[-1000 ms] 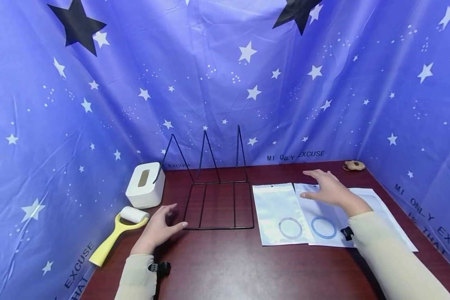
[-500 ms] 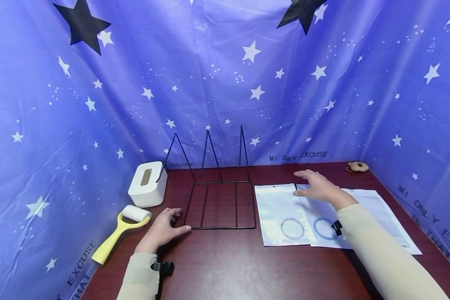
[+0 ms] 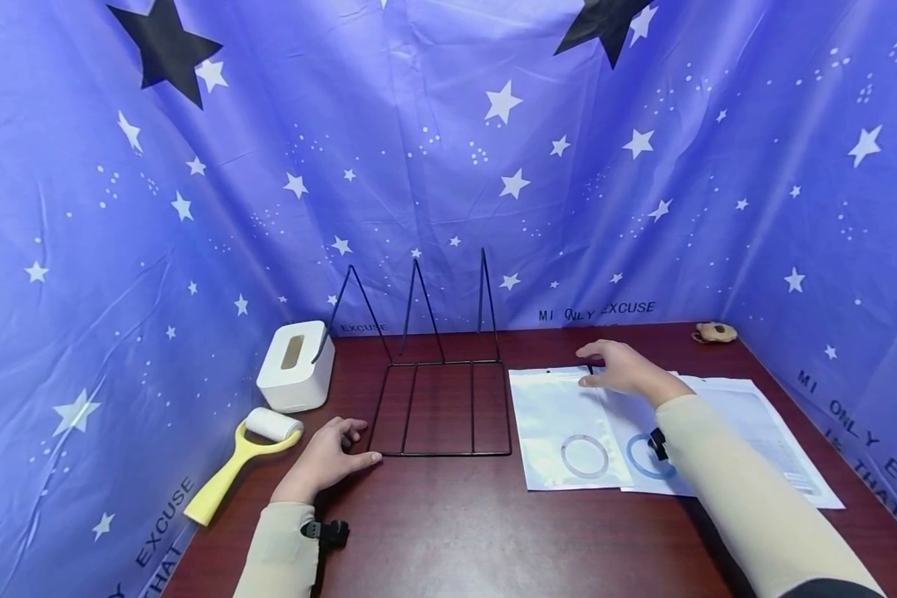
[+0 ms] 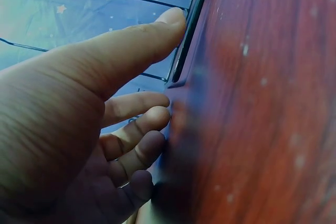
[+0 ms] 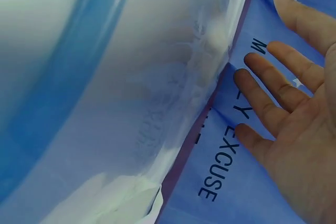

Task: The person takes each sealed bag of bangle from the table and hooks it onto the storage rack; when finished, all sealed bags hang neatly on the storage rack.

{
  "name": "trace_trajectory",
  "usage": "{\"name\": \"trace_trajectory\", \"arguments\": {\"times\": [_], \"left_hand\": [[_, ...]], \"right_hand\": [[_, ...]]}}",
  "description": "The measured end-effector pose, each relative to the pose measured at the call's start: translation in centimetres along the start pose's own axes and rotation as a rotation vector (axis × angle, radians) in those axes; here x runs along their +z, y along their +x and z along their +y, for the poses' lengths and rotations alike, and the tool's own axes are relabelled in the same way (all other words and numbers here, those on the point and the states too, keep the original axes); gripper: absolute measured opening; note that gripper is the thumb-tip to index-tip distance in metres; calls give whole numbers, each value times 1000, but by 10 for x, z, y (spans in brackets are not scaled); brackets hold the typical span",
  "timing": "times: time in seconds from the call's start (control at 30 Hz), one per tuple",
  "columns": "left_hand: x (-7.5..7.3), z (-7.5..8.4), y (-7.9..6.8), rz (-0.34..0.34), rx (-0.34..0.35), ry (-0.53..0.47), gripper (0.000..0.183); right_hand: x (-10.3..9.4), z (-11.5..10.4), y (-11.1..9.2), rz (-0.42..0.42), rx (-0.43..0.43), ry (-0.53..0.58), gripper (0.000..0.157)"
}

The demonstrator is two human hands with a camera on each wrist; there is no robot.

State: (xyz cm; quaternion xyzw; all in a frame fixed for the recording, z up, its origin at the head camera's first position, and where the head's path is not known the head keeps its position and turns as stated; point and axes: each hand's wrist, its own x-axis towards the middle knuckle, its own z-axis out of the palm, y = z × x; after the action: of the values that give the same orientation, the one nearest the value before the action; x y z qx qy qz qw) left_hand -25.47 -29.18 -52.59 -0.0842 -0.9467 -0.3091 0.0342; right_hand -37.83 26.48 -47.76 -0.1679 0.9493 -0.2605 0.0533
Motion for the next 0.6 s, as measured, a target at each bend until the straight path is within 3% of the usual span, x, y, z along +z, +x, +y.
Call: {"name": "trace_trajectory", "arguments": {"times": [0.6], "left_hand": [[3,-1,2,5,18,19,49]], "right_hand": [[8,6,21,-54,37,71,58]]}}
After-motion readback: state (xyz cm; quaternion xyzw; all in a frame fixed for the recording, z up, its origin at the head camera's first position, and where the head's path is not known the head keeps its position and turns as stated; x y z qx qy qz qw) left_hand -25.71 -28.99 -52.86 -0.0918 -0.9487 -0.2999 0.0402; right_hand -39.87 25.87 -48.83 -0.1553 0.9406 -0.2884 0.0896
